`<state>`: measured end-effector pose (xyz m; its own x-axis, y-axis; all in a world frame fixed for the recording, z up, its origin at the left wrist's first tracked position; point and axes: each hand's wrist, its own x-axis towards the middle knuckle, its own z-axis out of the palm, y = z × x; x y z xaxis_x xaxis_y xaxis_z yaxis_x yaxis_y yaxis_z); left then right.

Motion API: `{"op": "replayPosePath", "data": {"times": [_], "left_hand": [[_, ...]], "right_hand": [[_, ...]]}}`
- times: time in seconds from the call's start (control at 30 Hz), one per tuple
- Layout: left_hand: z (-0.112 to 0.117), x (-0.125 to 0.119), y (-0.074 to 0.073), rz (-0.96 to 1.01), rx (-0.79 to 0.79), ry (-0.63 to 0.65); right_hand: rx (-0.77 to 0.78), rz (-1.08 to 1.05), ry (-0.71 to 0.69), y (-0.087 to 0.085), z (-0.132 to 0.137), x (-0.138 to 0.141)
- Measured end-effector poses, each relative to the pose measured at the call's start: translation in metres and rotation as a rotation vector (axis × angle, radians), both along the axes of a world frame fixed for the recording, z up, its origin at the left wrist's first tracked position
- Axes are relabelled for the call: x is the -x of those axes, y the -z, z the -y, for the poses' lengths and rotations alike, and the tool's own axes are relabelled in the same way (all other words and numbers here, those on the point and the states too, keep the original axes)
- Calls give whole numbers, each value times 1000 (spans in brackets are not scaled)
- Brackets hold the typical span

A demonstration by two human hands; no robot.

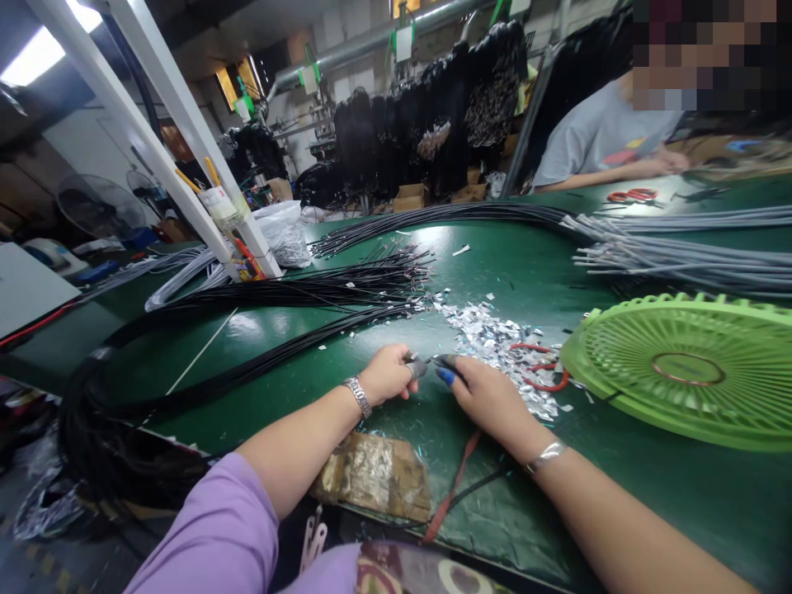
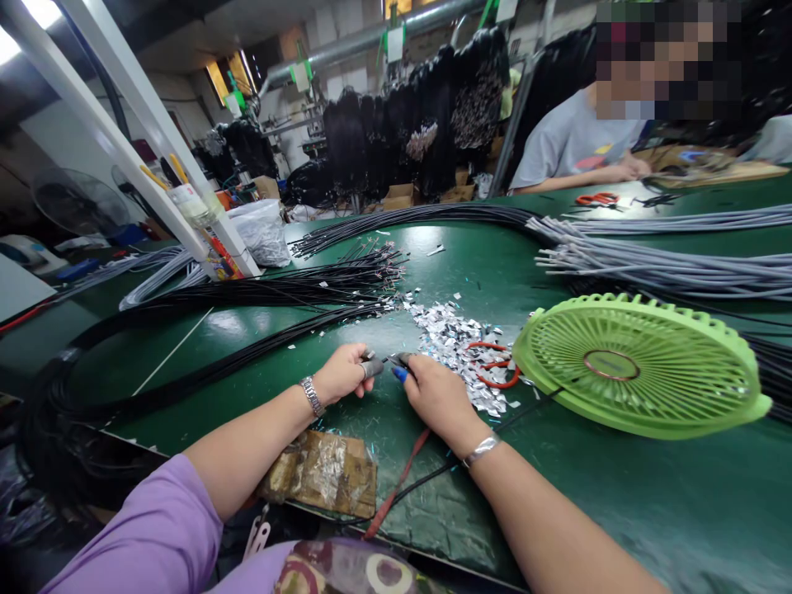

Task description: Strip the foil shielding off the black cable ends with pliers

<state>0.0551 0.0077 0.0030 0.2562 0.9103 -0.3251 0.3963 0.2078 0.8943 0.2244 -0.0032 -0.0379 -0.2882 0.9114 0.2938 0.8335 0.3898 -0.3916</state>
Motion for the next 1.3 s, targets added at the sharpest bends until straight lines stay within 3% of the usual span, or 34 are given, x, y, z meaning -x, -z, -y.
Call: {"op": "replayPosePath", "data": {"times": [0.17, 0.4, 0.67, 0.9, 1.07, 1.3], "left_hand": [[-1, 0, 0, 29, 41, 4], [-1, 1, -5, 103, 14, 17], [-1, 2, -2, 29, -74, 8], [7, 6, -5, -521, -631, 136], [9, 5, -8, -699, -683, 171], [7, 6, -6, -653, -703, 138]], "right_hand": [[54, -149, -21, -6, 1, -1], [189, -653, 61, -7, -1, -1], [590, -1223, 51, -11, 5, 9], [705, -1310, 83, -15, 10, 17], [704, -1313, 64, -14, 13, 20], [729, -1181, -48, -17, 20, 23]]}}
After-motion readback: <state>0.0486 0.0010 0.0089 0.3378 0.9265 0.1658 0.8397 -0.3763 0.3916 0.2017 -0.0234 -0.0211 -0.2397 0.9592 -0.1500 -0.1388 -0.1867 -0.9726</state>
